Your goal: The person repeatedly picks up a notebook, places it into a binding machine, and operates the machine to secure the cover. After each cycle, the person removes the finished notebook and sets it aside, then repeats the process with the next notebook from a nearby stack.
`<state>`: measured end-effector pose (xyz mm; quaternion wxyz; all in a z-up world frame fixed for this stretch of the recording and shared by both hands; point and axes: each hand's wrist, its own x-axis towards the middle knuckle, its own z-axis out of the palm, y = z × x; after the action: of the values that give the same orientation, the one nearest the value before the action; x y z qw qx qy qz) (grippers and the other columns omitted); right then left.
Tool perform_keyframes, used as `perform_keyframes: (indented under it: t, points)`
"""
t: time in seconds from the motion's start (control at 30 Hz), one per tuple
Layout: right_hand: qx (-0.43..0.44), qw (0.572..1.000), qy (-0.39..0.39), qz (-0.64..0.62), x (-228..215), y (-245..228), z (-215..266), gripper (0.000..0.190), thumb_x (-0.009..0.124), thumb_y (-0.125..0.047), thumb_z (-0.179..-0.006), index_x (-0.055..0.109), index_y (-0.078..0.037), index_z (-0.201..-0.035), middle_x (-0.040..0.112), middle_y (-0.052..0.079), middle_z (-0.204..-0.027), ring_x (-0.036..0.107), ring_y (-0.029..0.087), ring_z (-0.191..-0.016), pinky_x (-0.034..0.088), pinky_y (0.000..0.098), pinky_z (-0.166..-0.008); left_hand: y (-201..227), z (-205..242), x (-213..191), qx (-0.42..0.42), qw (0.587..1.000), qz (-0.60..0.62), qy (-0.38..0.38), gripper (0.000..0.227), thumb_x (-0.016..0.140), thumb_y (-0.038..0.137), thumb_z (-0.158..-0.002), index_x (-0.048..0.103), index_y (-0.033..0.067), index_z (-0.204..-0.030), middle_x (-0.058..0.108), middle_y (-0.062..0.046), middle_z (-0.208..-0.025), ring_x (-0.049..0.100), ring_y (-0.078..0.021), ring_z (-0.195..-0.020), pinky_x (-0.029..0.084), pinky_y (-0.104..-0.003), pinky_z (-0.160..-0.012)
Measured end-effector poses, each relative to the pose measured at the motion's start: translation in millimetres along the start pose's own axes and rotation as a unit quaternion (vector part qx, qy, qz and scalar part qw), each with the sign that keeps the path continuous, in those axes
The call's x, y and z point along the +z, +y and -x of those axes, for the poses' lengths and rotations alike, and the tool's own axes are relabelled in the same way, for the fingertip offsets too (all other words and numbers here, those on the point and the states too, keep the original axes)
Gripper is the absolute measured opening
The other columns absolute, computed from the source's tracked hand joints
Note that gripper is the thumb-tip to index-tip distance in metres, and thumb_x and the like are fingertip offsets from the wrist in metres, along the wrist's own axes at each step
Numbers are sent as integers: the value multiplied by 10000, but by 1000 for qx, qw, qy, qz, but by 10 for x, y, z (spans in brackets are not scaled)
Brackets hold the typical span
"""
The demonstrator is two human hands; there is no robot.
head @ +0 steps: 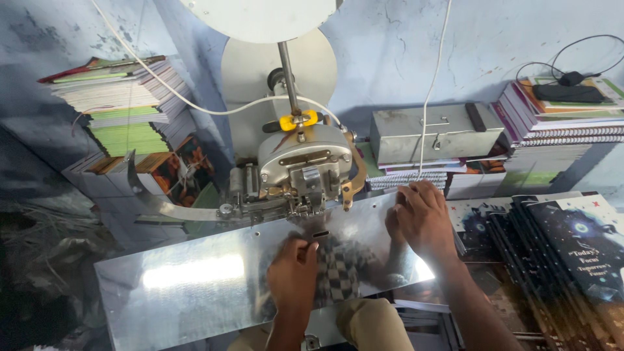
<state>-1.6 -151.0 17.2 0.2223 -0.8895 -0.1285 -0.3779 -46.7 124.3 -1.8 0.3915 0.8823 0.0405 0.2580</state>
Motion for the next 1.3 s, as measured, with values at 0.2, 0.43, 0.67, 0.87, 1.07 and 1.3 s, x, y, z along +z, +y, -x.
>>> perform_keyframes:
  t: [0.2, 0.43, 0.67, 0.87, 1.07, 1.3]
  points:
    - [-17, 1000, -6, 3, 7, 34, -3, 443, 647, -187, -881, 633, -12, -1287, 570, 212, -1343, 460, 415, -1343, 379, 512, -1124, -58, 15, -229, 76, 992, -93, 44, 235, 862, 320, -735, 752, 141, -838, 676, -65, -968, 595, -307, -982, 434, -472, -838]
    - [-15, 1000, -1, 10, 15, 10, 1, 436, 642, -185, -890, 632, -19, -1293, 572, 202, -1352, 468, 415, -1354, 379, 521, -1138, -287, -9, -601, 120, 976, -148, 109, 497, 915, 394, -601, 716, 101, -950, 625, -118, -1149, 543, -365, -1126, 405, -541, -935]
    - [-5, 1000, -7, 17, -42, -46, 16, 462, 632, -194, -898, 629, -29, -1329, 560, 203, -1377, 449, 430, -1373, 372, 520, -1129, -498, -47, -837, 100, 976, -154, 113, 694, 911, 443, -618, 692, 89, -1173, 569, -223, -1282, 510, -427, -1211, 404, -570, -981]
    - [1, 1000, -6, 26, -31, -97, 5, 454, 623, -206, -903, 628, -42, -1327, 554, 186, -1386, 453, 406, -1385, 370, 522, -1145, -699, -89, -1061, 64, 975, -174, 118, 748, 897, 476, -624, 675, 110, -1237, 557, -195, -1322, 516, -410, -1249, 416, -553, -1032]
    - [25, 999, -17, 37, -12, -99, 27, 460, 617, -229, -912, 617, -61, -1341, 540, 170, -1401, 426, 393, -1414, 320, 556, -1168, -844, -114, -1154, 76, 965, -203, 145, 874, 885, 551, -570, 653, 120, -1294, 482, -238, -1425, 475, -421, -1291, 396, -555, -972]
    - [45, 997, -18, 53, 118, -95, 132, 509, 555, -259, -959, 549, -92, -1440, 491, 170, -1500, 351, 397, -1501, 239, 602, -1212, -901, -92, -1194, 75, 965, -215, 132, 887, 852, 592, -612, 627, 164, -1357, 435, -277, -1506, 414, -410, -1364, 345, -560, -1034]
